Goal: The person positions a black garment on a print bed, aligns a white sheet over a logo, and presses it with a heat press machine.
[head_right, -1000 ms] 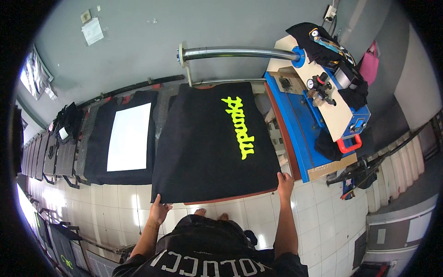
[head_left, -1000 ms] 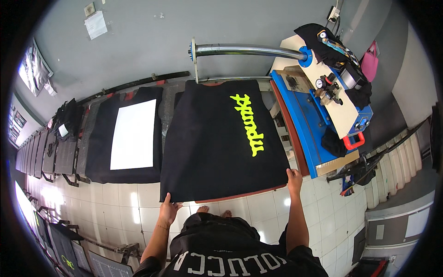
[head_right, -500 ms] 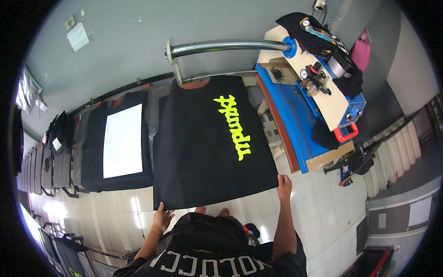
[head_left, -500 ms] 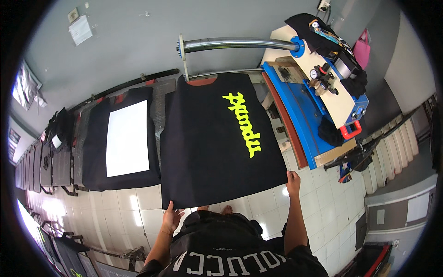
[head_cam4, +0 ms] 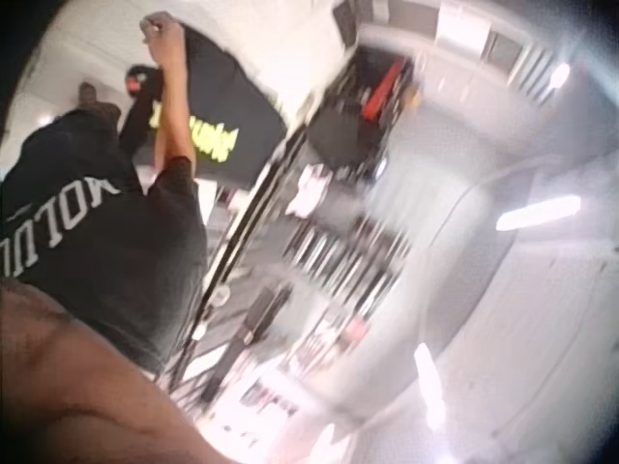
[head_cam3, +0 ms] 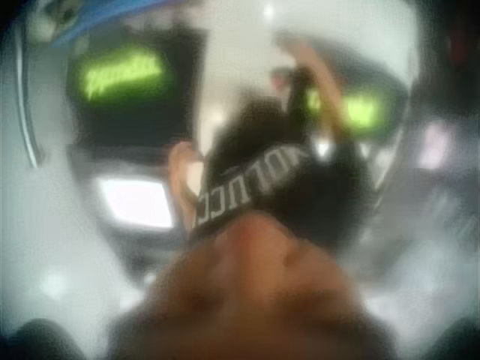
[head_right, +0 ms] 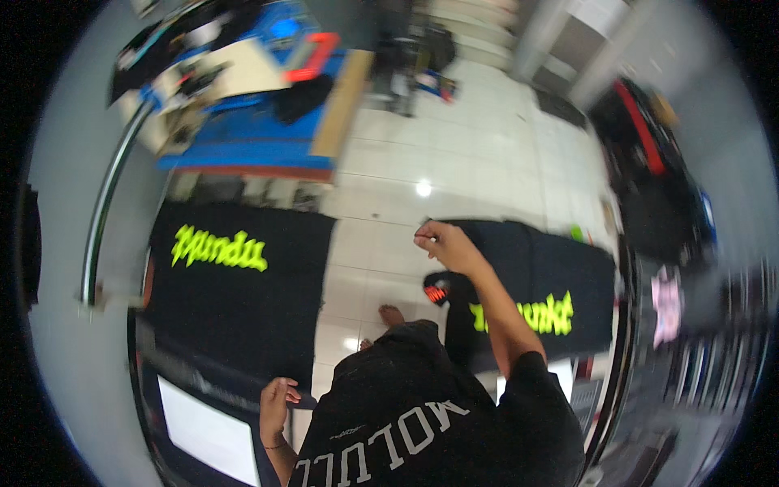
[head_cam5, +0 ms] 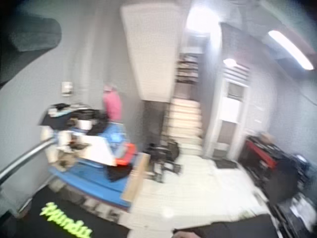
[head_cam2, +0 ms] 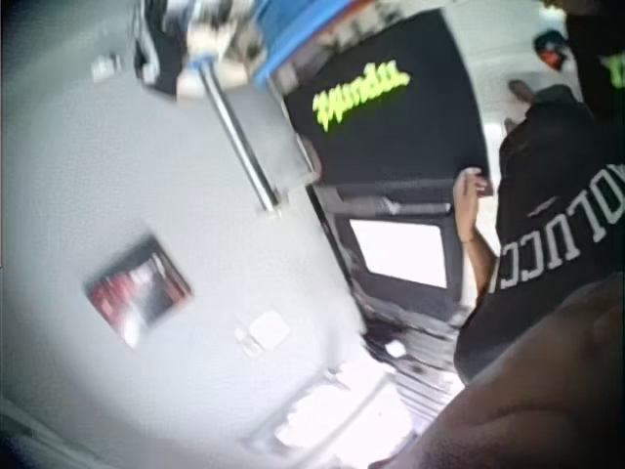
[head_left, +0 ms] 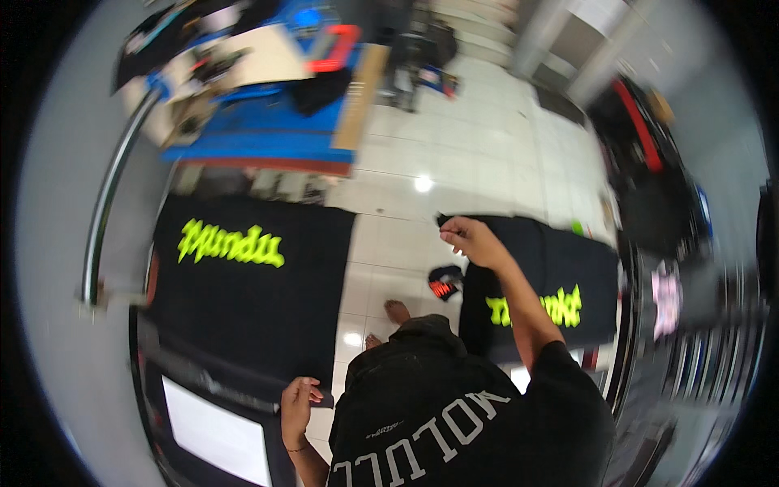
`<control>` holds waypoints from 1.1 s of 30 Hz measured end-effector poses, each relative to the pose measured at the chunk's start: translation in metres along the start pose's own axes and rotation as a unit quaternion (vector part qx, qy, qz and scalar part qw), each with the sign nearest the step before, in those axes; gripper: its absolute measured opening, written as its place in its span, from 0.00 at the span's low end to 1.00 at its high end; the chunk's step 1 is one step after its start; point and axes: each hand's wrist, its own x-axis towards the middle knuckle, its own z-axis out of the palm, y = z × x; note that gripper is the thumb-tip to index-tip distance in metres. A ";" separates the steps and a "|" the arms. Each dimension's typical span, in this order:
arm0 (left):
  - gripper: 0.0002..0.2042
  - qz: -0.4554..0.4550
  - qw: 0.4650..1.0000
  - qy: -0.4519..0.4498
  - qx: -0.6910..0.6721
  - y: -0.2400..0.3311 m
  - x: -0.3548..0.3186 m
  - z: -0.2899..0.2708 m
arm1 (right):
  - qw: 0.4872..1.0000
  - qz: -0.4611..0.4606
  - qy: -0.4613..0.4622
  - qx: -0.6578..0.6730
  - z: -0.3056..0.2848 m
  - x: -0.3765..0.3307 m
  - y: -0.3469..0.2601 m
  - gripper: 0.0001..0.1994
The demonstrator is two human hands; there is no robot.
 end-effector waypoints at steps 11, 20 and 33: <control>0.14 0.040 0.923 -0.349 0.156 0.078 0.086 0.084 | 0.759 0.559 0.179 -0.281 -0.074 -0.371 0.133 0.25; 0.13 0.036 0.856 -0.445 0.259 0.068 0.094 0.128 | 0.731 0.497 0.460 -0.085 -0.099 -0.477 0.276 0.38; 0.18 0.100 0.841 -0.466 0.257 0.033 0.088 0.136 | 0.935 0.260 0.079 -0.228 -0.098 -0.346 -0.025 0.03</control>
